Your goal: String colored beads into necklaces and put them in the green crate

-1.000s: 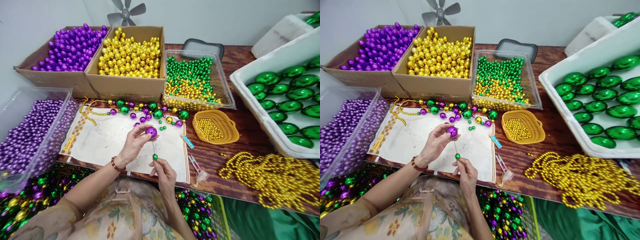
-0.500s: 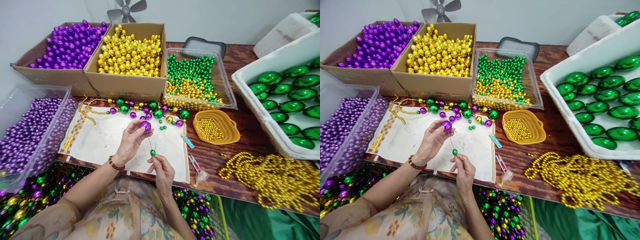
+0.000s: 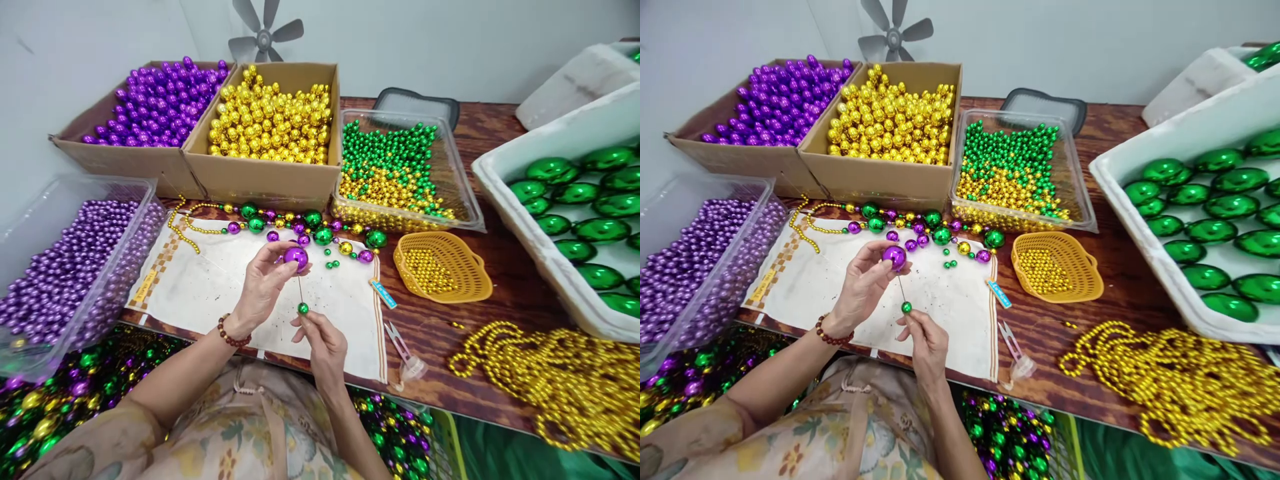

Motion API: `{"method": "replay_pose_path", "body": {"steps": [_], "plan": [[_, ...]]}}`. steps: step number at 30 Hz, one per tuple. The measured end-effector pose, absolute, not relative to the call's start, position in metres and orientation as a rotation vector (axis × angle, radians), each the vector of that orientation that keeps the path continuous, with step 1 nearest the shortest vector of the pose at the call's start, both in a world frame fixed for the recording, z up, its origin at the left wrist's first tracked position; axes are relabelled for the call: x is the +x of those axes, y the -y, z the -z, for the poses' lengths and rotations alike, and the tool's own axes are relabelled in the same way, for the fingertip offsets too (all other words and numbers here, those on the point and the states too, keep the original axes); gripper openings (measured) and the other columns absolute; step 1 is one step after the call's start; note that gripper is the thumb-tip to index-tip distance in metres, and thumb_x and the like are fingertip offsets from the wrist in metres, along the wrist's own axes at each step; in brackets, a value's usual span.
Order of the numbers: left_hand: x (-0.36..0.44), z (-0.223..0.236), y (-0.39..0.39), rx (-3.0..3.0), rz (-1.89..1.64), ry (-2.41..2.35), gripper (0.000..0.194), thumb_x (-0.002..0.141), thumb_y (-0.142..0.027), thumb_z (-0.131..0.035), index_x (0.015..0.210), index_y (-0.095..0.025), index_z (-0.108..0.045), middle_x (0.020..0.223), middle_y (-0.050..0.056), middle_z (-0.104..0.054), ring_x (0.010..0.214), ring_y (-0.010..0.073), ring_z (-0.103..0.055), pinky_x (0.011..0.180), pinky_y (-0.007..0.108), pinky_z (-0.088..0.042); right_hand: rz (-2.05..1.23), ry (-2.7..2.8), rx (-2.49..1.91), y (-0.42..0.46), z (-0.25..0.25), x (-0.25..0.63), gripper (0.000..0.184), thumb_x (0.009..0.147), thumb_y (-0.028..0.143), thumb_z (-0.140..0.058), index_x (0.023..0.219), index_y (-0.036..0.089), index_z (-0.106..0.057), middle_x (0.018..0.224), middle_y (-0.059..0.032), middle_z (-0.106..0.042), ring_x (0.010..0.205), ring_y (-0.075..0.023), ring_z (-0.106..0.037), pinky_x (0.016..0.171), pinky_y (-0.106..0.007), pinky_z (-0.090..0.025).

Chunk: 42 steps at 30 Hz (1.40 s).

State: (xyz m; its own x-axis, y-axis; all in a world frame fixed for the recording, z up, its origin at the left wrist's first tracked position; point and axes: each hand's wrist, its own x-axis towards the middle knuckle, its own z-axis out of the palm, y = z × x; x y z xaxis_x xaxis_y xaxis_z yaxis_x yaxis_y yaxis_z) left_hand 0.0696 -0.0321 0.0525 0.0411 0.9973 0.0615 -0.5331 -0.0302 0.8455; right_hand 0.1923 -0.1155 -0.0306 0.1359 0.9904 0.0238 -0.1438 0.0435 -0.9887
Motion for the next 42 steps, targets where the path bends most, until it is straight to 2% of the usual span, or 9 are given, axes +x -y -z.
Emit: {"method": "replay_pose_path", "body": {"steps": [7,12,17,23,27,31,33,38,42], "plan": [[0.071,-0.059,0.049,1.123,-1.422,-0.716,0.035,0.081,-0.017,-0.081,0.113,-0.026,-0.071,0.112,0.003,-0.071,0.100,0.0141,-0.069,0.095,0.030,-0.059,-1.043,1.001,-1.154,0.120,0.033,0.200,0.012,0.095,0.025,-0.063,0.090,0.021,-0.073,0.078,0.0012,-0.074,0.051,-0.0105,-0.062,0.069,-0.031,-0.053],[0.071,-0.059,0.043,1.026,-1.390,-0.705,0.031,0.081,-0.023,-0.082,0.110,-0.025,-0.071,0.108,0.003,-0.071,0.091,0.0136,-0.071,0.086,0.028,-0.061,-1.048,1.056,-1.125,0.126,0.028,0.200,0.014,0.095,0.024,-0.062,0.090,0.020,-0.074,0.075,0.0010,-0.073,0.052,-0.0109,-0.063,0.066,-0.030,-0.052],[0.073,-0.051,0.043,0.979,-1.244,-0.741,0.031,0.078,-0.021,-0.084,0.106,-0.023,-0.070,0.106,0.003,-0.069,0.093,0.0134,-0.069,0.087,0.027,-0.059,-1.116,0.932,-1.131,0.122,0.020,0.197,0.014,0.095,0.029,-0.063,0.092,0.020,-0.072,0.074,0.0015,-0.071,0.048,-0.0096,-0.060,0.056,-0.027,-0.048],[0.078,-0.040,0.039,0.785,-1.136,-0.798,0.039,0.080,-0.027,-0.081,0.117,-0.024,-0.069,0.102,0.002,-0.066,0.086,0.0147,-0.070,0.082,0.030,-0.057,-1.272,0.782,-1.202,0.099,0.005,0.198,0.020,0.087,0.037,-0.070,0.093,0.018,-0.068,0.076,-0.0005,-0.073,0.050,-0.0101,-0.060,0.054,-0.025,-0.045],[0.078,-0.032,0.033,0.640,-1.047,-0.829,0.035,0.078,-0.027,-0.083,0.110,-0.019,-0.071,0.098,0.003,-0.069,0.082,0.0152,-0.071,0.081,0.031,-0.055,-1.354,0.698,-1.235,0.096,0.009,0.202,0.025,0.081,0.041,-0.075,0.080,0.017,-0.066,0.068,0.0002,-0.069,0.046,-0.0084,-0.055,0.048,-0.022,-0.038],[0.078,-0.023,0.033,0.542,-1.013,-0.877,0.037,0.076,-0.027,-0.084,0.108,-0.017,-0.070,0.093,0.002,-0.070,0.082,0.0161,-0.072,0.079,0.030,-0.055,-1.505,0.647,-1.190,0.102,0.019,0.207,0.031,0.076,0.045,-0.078,0.090,0.018,-0.069,0.073,-0.0018,-0.071,0.045,-0.0090,-0.057,0.041,-0.020,-0.023],[0.079,-0.020,0.034,0.524,-1.004,-0.888,0.037,0.075,-0.027,-0.085,0.108,-0.017,-0.069,0.092,0.002,-0.070,0.080,0.0158,-0.072,0.081,0.031,-0.055,-1.552,0.614,-1.195,0.105,0.025,0.208,0.034,0.073,0.046,-0.079,0.089,0.018,-0.068,0.074,-0.0032,-0.072,0.045,-0.0097,-0.058,0.040,-0.020,-0.021],[0.087,-0.011,0.040,0.600,-0.971,-0.925,0.040,0.072,-0.030,-0.086,0.106,-0.017,-0.070,0.098,0.001,-0.069,0.082,0.0130,-0.070,0.083,0.029,-0.053,-1.489,0.504,-1.256,0.106,0.039,0.208,0.037,0.067,0.047,-0.083,0.080,0.017,-0.065,0.071,-0.0007,-0.069,0.044,-0.0076,-0.053,0.040,-0.018,-0.021],[0.095,-0.004,0.043,0.732,-0.916,-0.957,0.039,0.074,-0.032,-0.085,0.105,-0.015,-0.070,0.098,0.003,-0.069,0.084,0.0128,-0.068,0.079,0.026,-0.052,-1.422,0.507,-1.266,0.109,0.045,0.212,0.037,0.069,0.048,-0.082,0.077,0.017,-0.065,0.068,0.0016,-0.064,0.044,-0.0057,-0.047,0.041,-0.018,-0.024]]}}
